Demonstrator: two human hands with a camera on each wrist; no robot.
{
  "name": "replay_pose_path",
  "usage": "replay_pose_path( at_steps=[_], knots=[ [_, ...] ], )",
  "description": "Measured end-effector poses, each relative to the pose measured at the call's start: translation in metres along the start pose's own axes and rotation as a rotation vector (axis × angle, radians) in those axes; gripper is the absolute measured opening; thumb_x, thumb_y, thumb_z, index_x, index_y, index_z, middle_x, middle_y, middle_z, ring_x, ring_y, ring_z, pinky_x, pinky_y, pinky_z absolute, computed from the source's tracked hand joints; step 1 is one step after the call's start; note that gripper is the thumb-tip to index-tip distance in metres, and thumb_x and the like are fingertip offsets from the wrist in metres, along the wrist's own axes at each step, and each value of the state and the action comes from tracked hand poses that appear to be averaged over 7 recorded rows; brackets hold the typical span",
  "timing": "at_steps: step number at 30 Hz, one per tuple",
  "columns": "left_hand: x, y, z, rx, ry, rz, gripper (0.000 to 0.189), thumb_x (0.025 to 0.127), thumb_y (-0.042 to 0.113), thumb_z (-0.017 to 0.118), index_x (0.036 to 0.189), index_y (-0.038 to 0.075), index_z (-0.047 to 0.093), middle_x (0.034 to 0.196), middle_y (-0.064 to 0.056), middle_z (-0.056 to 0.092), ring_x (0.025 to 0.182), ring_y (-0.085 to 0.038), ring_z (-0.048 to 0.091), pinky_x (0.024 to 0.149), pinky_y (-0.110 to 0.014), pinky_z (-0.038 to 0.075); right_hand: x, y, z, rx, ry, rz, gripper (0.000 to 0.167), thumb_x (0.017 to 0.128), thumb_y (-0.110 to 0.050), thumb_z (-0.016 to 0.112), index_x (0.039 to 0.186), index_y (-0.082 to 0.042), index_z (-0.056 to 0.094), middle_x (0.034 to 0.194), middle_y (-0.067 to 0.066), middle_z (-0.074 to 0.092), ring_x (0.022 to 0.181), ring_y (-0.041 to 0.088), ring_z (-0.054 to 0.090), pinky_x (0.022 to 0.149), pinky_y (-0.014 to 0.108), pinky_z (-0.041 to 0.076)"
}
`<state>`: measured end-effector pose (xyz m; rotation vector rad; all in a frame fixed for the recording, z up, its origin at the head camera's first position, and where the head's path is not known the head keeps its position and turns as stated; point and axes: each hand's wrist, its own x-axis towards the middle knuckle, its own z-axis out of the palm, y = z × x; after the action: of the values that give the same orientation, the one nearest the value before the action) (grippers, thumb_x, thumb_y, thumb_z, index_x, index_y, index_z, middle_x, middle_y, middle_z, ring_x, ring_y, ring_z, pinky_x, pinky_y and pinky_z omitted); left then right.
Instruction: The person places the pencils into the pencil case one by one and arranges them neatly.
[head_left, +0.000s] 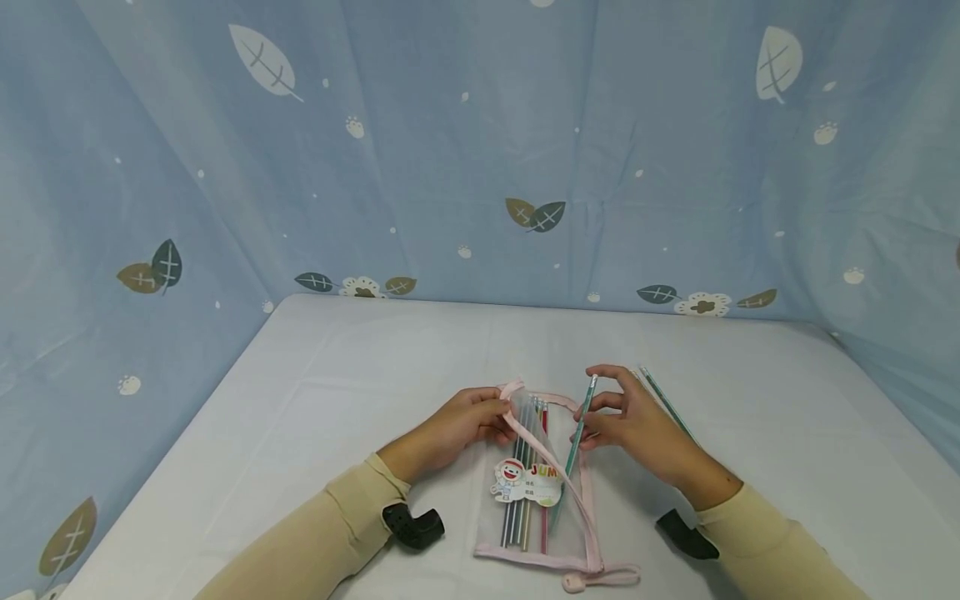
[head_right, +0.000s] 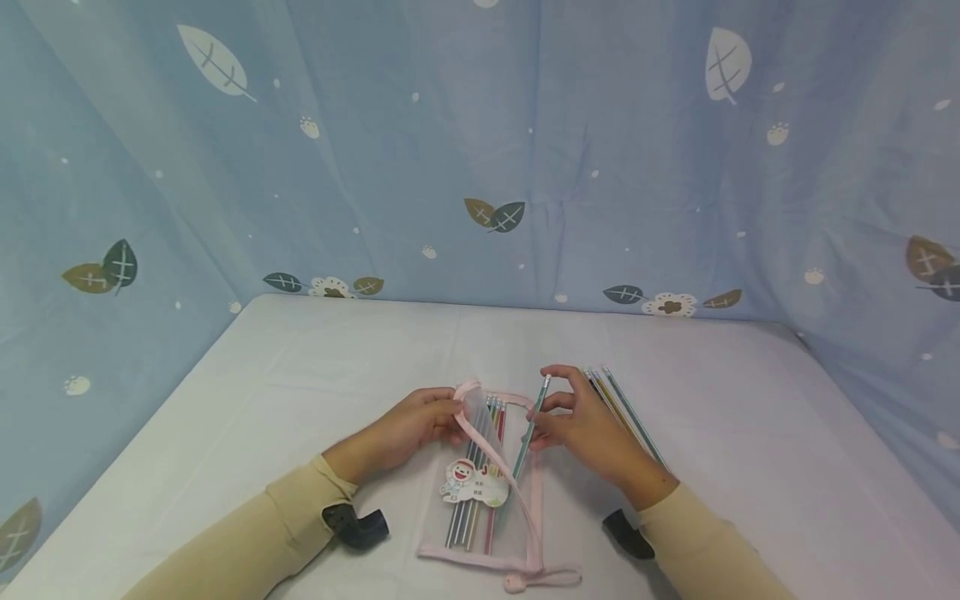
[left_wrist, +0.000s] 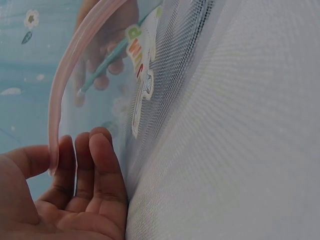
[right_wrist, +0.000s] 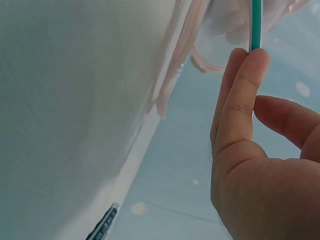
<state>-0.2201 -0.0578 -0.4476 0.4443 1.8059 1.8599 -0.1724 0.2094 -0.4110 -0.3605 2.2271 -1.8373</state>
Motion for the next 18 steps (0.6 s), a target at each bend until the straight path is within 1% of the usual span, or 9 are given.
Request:
replay_pose_path(
  at_steps=[7, 12, 18],
  knots=[
    [-0.0016, 0.0015, 0.0002, -0.006, 0.001, 0.0, 0.024, 0.102, 0.014, 0.05, 0.11, -0.008, 0.057, 0.082, -0.001, 0.066, 0.076, -0.012, 0.063, 0.072, -0.022, 0.055, 0.0003, 0.0006, 0.002, -0.004, 0.005, 0.023, 0.072, 0.096, -0.003, 0.062, 0.151, -0.005, 0.017, 0.108, 0.025, 0.058, 0.083, 0.029, 0.07, 0.077, 0.04, 0.063],
    [-0.0018, 0.0035, 0.002, -0.004, -0.006, -0.003, 0.022, 0.102, 0.014, 0.05, 0.109, -0.005, 0.058, 0.083, -0.001, 0.066, 0.077, -0.012, 0.063, 0.073, -0.022, 0.055, 0.0003, -0.0026, 0.0027, 0.008, 0.013, 0.036, 0.075, 0.095, -0.004, 0.064, 0.151, -0.005, 0.014, 0.105, 0.023, 0.058, 0.081, 0.028, 0.07, 0.076, 0.04, 0.063],
    [-0.0019, 0.0037, 0.0011, -0.01, -0.007, -0.004, 0.021, 0.103, 0.014, 0.05, 0.108, -0.004, 0.058, 0.082, -0.001, 0.066, 0.076, -0.011, 0.063, 0.073, -0.022, 0.055, 0.0055, -0.0018, 0.0045, 0.017, -0.003, 0.087, 0.075, 0.095, -0.005, 0.065, 0.151, -0.004, 0.015, 0.105, 0.02, 0.059, 0.078, 0.026, 0.071, 0.075, 0.039, 0.063]
  ],
)
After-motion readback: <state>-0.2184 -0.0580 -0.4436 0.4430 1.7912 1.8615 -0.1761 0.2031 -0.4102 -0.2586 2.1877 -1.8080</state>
